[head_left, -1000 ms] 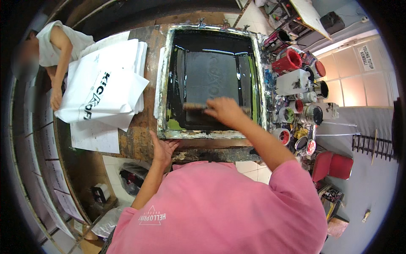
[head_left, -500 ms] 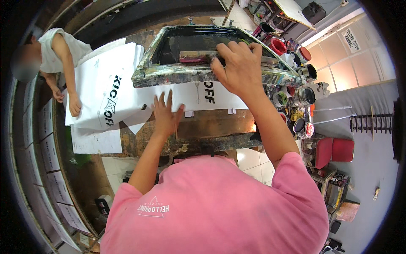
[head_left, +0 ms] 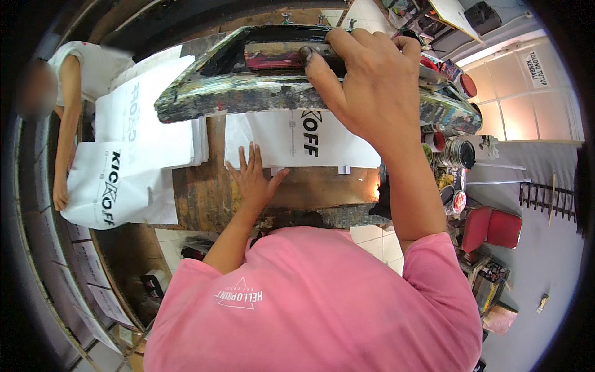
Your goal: The person screen prints a design onto white plastic bags by lowering a screen frame, pulling ink across it with a squeegee, and lifting the frame to reveal the printed logo. They repeatedly place a new bag onto the platen and move the finished bags onto a stack.
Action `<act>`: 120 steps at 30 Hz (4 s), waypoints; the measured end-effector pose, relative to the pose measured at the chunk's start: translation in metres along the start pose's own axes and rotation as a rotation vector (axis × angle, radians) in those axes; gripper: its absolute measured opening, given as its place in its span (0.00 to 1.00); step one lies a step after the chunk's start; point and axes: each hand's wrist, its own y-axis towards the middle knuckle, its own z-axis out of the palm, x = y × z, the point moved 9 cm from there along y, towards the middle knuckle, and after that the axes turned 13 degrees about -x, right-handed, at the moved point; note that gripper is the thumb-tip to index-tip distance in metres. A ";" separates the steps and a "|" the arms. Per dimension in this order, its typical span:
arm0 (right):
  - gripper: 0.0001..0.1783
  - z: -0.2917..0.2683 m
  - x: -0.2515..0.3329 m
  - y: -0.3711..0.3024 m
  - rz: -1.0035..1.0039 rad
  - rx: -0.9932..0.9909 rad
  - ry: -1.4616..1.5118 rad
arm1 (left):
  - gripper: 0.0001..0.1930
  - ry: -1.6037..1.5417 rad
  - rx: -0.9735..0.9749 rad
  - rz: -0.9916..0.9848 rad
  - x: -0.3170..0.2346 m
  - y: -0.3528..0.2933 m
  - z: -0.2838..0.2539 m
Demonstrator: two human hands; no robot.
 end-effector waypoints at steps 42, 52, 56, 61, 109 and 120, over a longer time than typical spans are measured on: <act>0.21 0.074 0.018 -0.212 0.062 0.824 0.370 | 0.50 -1.845 0.228 -1.061 0.018 -0.064 -0.069; 0.17 0.310 -0.086 -0.173 -0.100 0.483 0.164 | 0.60 -1.530 0.203 -1.458 0.063 -0.120 0.042; 0.16 0.368 -0.102 -0.165 -0.034 0.468 0.201 | 0.60 -1.484 0.186 -1.506 0.070 -0.131 0.055; 0.21 0.355 -0.083 -0.202 0.001 0.497 0.158 | 0.65 -1.435 0.157 -1.437 0.068 -0.122 0.052; 0.17 0.004 0.020 -0.029 -0.007 0.043 -0.003 | 0.48 0.093 -0.144 0.061 0.006 0.008 -0.015; 0.21 0.014 0.003 0.022 0.058 0.126 0.015 | 0.28 -0.768 -0.430 -0.435 0.039 0.053 -0.120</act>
